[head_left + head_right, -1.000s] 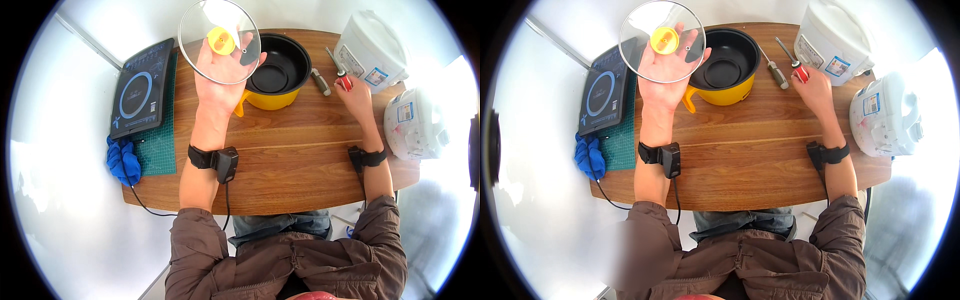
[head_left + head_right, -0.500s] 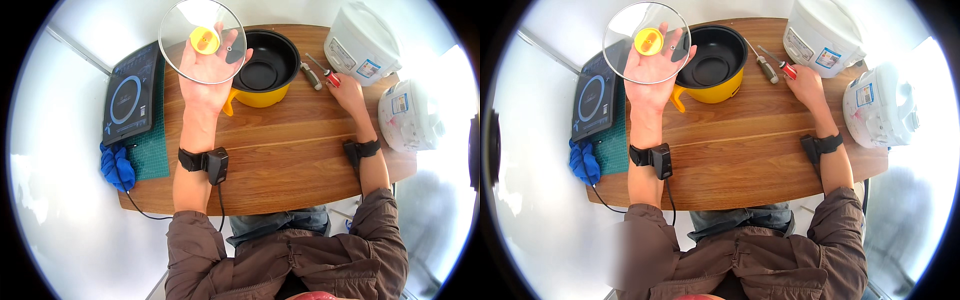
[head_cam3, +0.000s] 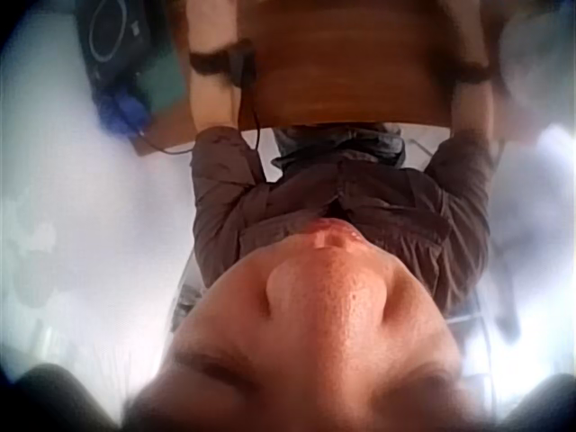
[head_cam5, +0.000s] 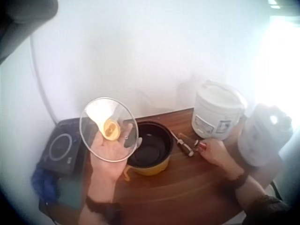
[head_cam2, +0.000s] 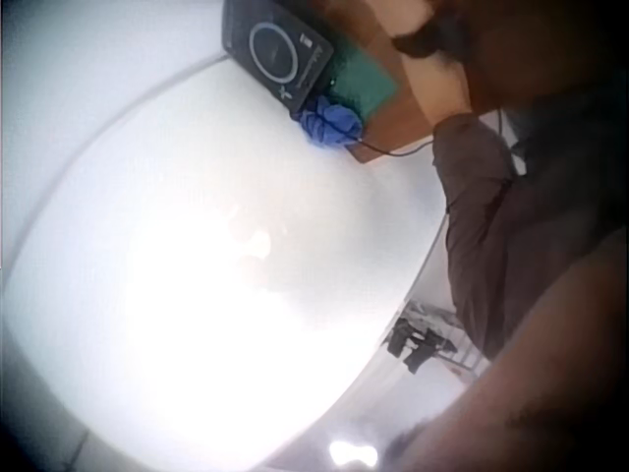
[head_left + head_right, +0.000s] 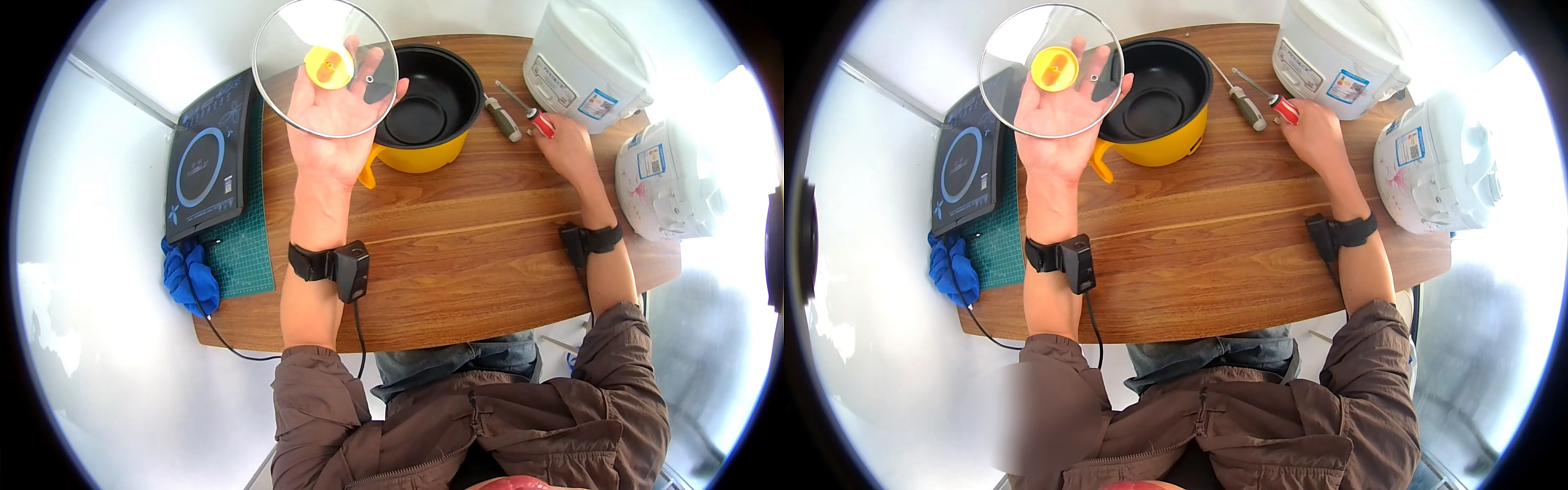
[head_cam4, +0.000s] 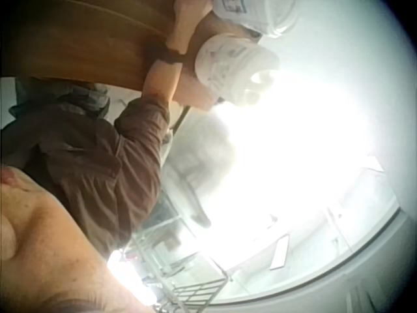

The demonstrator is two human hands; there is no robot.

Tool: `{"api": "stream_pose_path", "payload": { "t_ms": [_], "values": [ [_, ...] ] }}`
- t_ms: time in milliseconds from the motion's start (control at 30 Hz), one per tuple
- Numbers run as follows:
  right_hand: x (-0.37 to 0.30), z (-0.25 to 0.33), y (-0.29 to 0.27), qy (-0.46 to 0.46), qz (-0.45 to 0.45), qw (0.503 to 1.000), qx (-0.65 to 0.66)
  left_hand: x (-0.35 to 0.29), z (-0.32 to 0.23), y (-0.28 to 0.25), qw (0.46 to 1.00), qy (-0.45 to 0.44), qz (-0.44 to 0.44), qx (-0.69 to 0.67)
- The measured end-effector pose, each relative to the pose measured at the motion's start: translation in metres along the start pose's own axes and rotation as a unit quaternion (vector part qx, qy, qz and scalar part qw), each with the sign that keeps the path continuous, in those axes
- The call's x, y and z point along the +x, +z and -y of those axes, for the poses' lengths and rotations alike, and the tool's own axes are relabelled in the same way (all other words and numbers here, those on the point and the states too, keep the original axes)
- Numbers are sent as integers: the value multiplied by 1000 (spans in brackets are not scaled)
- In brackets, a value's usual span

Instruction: The person uses a screwdriver to remove screws from the lid and base of a yellow electric pot. They remove the lid, then unscrew the bottom plate to expose the internal heating element and wiring.

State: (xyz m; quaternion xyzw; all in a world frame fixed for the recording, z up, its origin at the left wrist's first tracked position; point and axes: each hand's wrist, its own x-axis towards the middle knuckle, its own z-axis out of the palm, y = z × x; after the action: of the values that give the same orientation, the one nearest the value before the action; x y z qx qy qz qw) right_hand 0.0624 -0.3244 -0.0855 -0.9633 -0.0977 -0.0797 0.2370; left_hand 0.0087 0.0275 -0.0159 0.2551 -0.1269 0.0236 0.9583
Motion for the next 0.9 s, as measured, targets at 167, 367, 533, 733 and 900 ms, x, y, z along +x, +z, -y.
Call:
{"api": "stream_pose_path", "payload": {
  "t_ms": [167, 367, 533, 733, 900],
  "values": [
    [-2, 22, -16, -13, -77, 996, 43, -1, 9, 8, 1000, -8, -18, 12],
    [3, 79, -32, -51, -114, 973, 196, -4, 16, 17, 998, -25, -48, 25],
    [6, 128, -43, -39, -71, 923, 376, -10, 19, 28, 999, -48, -21, 12],
    [24, 146, -30, -52, -31, 884, 463, -10, 29, 30, 995, -95, -9, 25],
    [34, 136, -27, -34, 0, 871, 490, -14, 31, 33, 991, -129, 14, -7]
  ]
}}
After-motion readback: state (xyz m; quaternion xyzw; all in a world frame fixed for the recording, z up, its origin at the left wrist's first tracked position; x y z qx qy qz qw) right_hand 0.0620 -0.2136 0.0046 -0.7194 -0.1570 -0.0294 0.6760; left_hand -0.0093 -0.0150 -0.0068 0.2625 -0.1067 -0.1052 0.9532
